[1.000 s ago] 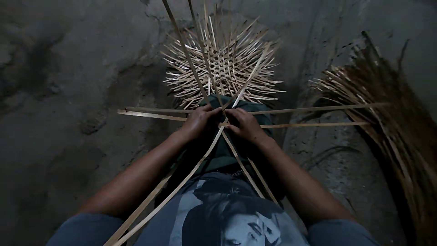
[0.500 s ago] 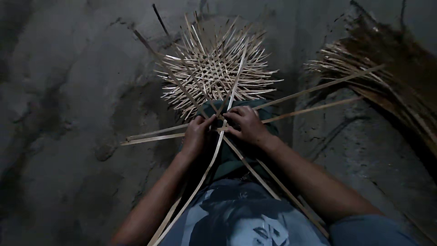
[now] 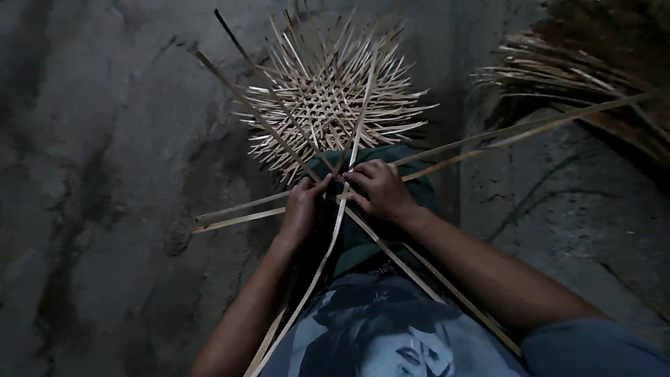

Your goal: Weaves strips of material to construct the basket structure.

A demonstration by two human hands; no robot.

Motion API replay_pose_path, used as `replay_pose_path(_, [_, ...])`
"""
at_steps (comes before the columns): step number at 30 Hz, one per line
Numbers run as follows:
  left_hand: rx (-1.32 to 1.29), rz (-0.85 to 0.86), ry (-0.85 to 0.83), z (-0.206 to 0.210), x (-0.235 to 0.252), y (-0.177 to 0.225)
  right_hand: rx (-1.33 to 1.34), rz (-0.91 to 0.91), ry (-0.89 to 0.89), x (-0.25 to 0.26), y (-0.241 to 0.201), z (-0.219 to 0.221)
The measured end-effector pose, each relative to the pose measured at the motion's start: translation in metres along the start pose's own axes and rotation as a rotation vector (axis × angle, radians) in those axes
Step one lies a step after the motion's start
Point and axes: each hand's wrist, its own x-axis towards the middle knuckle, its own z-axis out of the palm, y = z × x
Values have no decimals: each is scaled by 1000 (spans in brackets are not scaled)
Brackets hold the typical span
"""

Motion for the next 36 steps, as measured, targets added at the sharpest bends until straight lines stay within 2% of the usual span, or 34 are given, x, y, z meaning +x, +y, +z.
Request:
replay_pose_path(16, [-20, 17, 12, -2, 1, -1, -7, 53, -25, -1, -4, -5])
replay_pose_path(20, [71, 15, -110, -28, 4, 2, -64, 113, -48, 0, -19, -22])
replay_pose_path(22, [59, 23, -121, -57, 14, -4, -43, 192, -153, 6, -30, -34])
replay_pose_path(23, [44, 32, -142, -72, 19, -9, -19, 265, -294, 13, -35, -42])
replay_pose_path(25, [-30, 4, -307, -99, 31, -20, 38, 373, -538, 29, -42, -51])
replay_pose_path(28, [-254, -9, -669, -114, 51, -53, 40, 339, -634, 49, -40, -61])
replay_pose_path(29, [-307, 4, -708, -120, 55, -54, 44, 305, -631, 57, -37, -68])
replay_pose_path(31, [-341, 28, -658, -140, 59, -36, 53, 207, -545, 80, -26, -90])
replay_pose_path(34, [-378, 35, -474, -167, 58, 0, 17, -18, -269, 124, -9, -128])
replay_pose_path(36, [-470, 72, -324, -172, 64, 15, -92, -198, -80, 162, -1, -159])
